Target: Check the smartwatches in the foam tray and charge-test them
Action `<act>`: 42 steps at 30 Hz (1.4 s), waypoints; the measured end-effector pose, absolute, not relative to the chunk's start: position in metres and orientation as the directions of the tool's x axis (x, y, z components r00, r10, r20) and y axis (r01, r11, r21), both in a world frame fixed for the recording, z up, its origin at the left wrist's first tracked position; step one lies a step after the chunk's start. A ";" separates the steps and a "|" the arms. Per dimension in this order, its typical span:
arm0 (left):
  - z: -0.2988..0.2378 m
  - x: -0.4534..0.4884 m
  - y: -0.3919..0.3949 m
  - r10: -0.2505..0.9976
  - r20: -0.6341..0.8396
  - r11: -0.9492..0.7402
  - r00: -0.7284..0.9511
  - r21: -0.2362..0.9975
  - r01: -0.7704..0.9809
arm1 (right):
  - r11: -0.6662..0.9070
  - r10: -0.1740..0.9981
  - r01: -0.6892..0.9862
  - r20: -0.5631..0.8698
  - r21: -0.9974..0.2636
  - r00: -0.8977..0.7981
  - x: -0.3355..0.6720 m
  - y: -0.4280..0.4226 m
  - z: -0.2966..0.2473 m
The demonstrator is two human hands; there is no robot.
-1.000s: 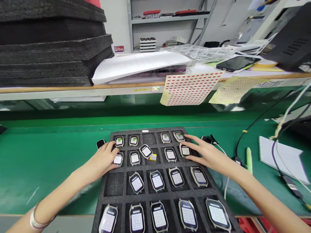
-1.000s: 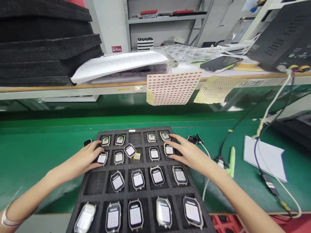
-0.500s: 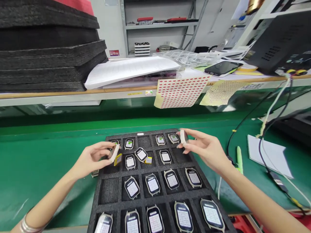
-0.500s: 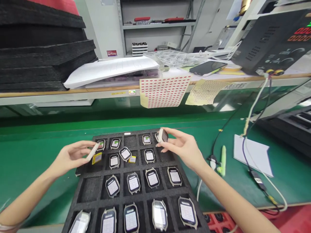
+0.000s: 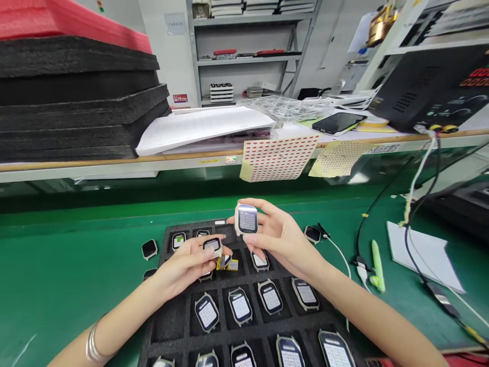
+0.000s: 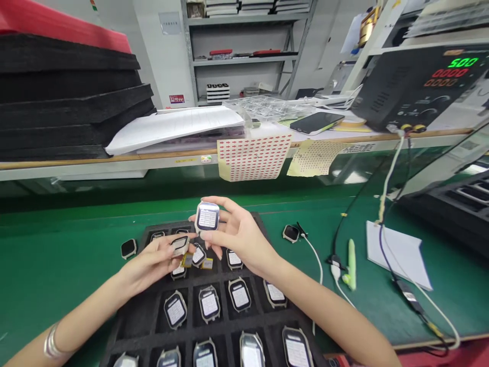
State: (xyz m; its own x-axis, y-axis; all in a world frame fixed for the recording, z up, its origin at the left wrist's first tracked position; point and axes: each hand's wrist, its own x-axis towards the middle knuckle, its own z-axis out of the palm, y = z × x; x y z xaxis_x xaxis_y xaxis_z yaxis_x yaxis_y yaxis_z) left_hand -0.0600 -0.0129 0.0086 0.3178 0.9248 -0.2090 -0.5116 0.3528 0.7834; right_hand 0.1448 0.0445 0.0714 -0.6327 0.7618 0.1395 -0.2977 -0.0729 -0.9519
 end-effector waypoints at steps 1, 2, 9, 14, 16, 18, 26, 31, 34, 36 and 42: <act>0.006 -0.060 -0.012 0.924 -0.221 0.355 0.313 0.799 -0.486 | -0.070 0.752 -0.301 0.148 -0.951 -0.642 0.145 0.045 0.070; 0.003 -0.061 -0.011 0.923 -0.230 0.356 0.309 0.818 -0.452 | -0.062 0.745 -0.303 0.158 -0.951 -0.648 0.146 0.046 0.068; 0.006 -0.059 -0.012 0.903 -0.299 0.411 0.309 0.812 -0.415 | 0.082 0.791 -0.242 0.211 -0.967 -0.575 0.147 0.045 0.058; 0.023 -0.056 -0.011 0.931 -0.229 0.350 0.283 0.778 -0.522 | 0.133 0.853 -0.200 0.215 -0.971 -0.477 0.145 0.043 0.055; 0.032 -0.054 -0.009 0.944 -0.183 0.304 0.274 0.806 -0.508 | 0.129 0.857 -0.207 0.214 -0.970 -0.469 0.145 0.044 0.054; 0.040 -0.052 -0.009 0.950 -0.150 0.273 0.274 0.827 -0.492 | 0.124 0.858 -0.220 0.216 -0.968 -0.466 0.147 0.045 0.054; 0.046 -0.044 -0.018 0.977 -0.068 0.156 0.200 0.870 -0.467 | 0.093 0.842 -0.250 0.210 -0.964 -0.496 0.150 0.043 0.056; 0.038 -0.045 -0.017 0.984 0.009 0.051 0.178 0.943 -0.329 | 0.079 0.829 -0.225 0.189 -0.971 -0.527 0.149 0.039 0.055; 0.038 -0.047 -0.016 0.992 0.044 -0.008 0.122 0.962 -0.274 | 0.082 0.823 -0.227 0.194 -0.970 -0.534 0.150 0.038 0.056; 0.040 -0.048 -0.017 0.994 0.042 -0.010 0.100 0.952 -0.306 | 0.091 0.817 -0.226 0.202 -0.970 -0.540 0.150 0.037 0.057; 0.053 -0.050 -0.021 0.972 -0.065 0.181 0.225 0.816 -0.549 | 0.090 0.807 -0.229 0.205 -0.969 -0.554 0.148 0.031 0.059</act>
